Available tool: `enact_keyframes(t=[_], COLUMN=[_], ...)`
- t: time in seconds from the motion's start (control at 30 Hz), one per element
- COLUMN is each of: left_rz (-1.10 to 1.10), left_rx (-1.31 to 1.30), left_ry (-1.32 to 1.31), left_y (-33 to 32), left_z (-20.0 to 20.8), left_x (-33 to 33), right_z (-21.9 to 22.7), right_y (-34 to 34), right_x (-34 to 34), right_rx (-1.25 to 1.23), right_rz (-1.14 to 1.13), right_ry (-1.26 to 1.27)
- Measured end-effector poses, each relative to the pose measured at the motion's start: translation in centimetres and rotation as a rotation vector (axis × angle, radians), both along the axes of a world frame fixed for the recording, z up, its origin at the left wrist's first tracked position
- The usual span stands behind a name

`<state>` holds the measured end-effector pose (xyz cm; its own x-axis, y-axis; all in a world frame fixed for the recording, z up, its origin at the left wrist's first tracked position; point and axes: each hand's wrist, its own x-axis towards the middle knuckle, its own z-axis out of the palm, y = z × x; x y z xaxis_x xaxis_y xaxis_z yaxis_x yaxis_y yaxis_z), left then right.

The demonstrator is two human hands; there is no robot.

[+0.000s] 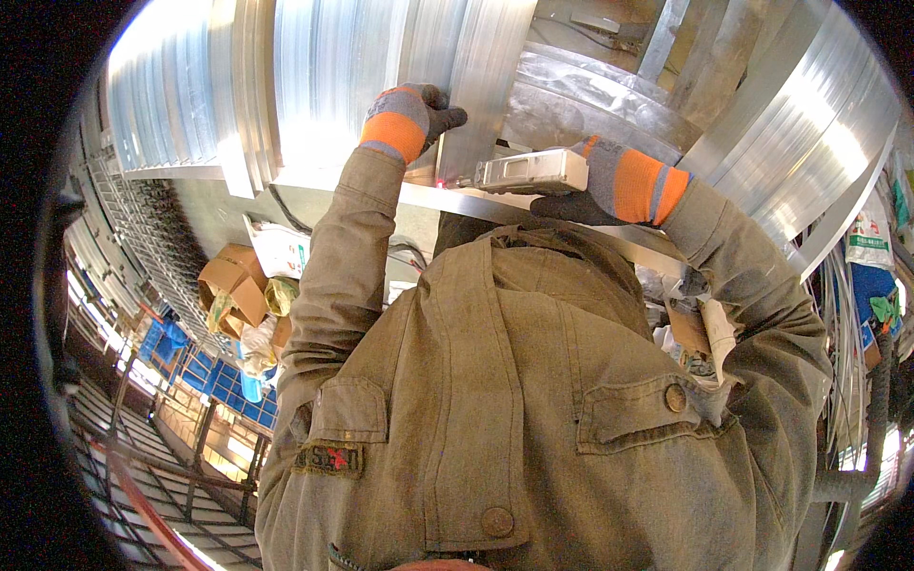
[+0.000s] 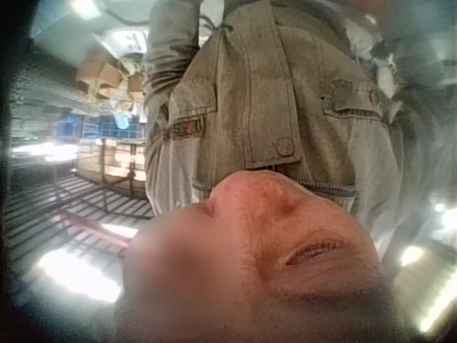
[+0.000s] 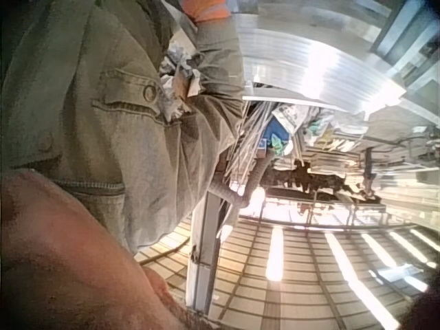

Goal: The person welds a corrugated metal sheet to a metal frame using a handheld welding torch. They repeatedly position the sheet, apply short welds along the seam, and adjust the sheet between welds.

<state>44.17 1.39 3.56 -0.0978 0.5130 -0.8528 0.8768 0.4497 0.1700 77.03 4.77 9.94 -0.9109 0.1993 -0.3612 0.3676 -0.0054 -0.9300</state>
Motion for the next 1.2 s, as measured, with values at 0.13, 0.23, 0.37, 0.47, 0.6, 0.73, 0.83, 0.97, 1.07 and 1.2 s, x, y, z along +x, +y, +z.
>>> enact_keyframes(t=[0.13, 0.23, 0.37, 0.47, 0.6, 0.73, 0.83, 0.97, 1.07, 1.2], left_rz=[0.036, 0.048, 0.033, 0.028, 0.096, 0.098, 0.116, 0.114, 0.074, 0.063], left_rx=[-0.033, -0.047, 0.003, -0.005, 0.029, -0.062, -0.035, 0.055, 0.077, -0.036], left_ry=[-0.013, -0.003, -0.014, -0.018, -0.068, -0.123, -0.150, -0.109, -0.059, -0.012], left_y=[0.2, 0.2, 0.1, 0.3, 0.3, 0.6, 0.3, -0.4, -0.5, 0.3], left_z=[0.3, 0.5, 0.8, 1.0, 0.9, 0.6, 0.4, 0.4, 0.2, -0.3], left_x=[0.1, 0.2, 0.0, 0.0, -0.2, -0.8, -0.7, -0.4, -0.1, 0.3], right_z=[-0.2, 0.0, 0.4, 1.4, 2.9, 0.8, -4.0, -6.4, -5.7, -4.4], right_y=[-0.1, -0.2, 0.0, 0.7, 1.1, -0.3, -1.2, -2.5, -2.3, -1.7], right_x=[-0.2, -0.2, -0.1, 0.0, 0.7, 3.1, 4.5, 5.9, 5.7, 4.9], right_rx=[-0.021, -0.047, 0.069, 0.101, 0.107, -0.004, -0.047, 0.177, 0.142, 0.132], right_rz=[-0.010, -0.019, 0.048, 0.123, 0.107, -0.080, -0.096, -0.059, -0.084, -0.079], right_ry=[0.025, 0.027, -0.084, -0.305, -0.469, -0.453, -0.267, -0.104, -0.095, -0.171])
